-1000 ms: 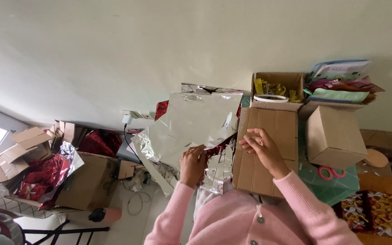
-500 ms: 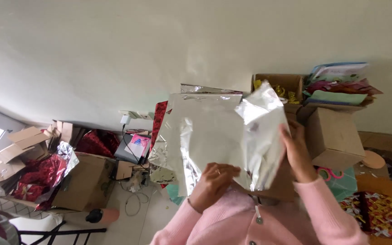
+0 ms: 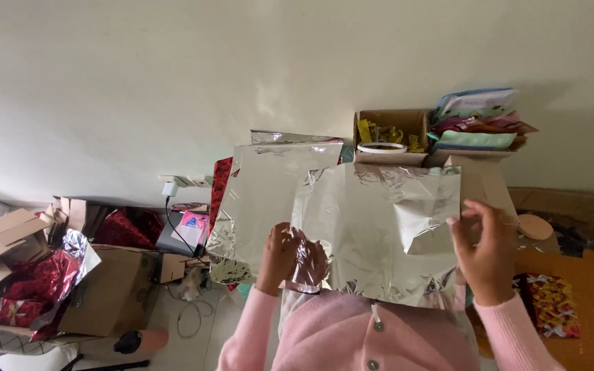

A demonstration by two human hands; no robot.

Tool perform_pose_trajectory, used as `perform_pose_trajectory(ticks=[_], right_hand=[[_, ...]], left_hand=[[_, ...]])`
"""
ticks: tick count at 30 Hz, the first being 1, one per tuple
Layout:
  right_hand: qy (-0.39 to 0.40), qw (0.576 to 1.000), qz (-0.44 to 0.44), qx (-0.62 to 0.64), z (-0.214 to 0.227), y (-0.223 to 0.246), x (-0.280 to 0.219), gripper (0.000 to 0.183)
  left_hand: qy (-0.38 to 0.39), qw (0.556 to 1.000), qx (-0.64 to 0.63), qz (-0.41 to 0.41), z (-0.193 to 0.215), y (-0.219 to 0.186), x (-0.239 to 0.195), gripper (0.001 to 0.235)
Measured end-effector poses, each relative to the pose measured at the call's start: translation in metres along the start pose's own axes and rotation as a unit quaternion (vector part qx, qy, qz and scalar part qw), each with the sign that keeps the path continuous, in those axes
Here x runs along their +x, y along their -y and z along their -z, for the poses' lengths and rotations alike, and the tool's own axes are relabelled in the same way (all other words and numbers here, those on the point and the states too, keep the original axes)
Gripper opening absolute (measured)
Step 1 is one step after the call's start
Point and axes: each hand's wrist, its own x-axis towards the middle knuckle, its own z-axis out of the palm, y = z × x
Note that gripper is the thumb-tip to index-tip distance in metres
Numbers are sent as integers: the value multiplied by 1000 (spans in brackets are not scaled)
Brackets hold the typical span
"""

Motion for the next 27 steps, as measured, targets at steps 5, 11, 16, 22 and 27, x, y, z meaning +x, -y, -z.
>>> perform_pose_trajectory(ticks=[5,11,16,22,27], right_hand=[[-37,984,-51,-167,-2,-37,-2,59],[34,988,-128,-84,-2,-25,8,74],[40,986,-141,-79,-6,-19,7,83],[22,983,-183,-7,2,-10,7,79],[-110,993,-37,20,29,19,15,61]], left_hand=[[-11,997,55,58,2,6,15,41],[-26,967,240,77,0,0,27,52],[-37,949,297,97,-6,-1,35,54],[-74,954,281,78,-7,2,34,20],[-38,988,100,113,11,-32,21,14]])
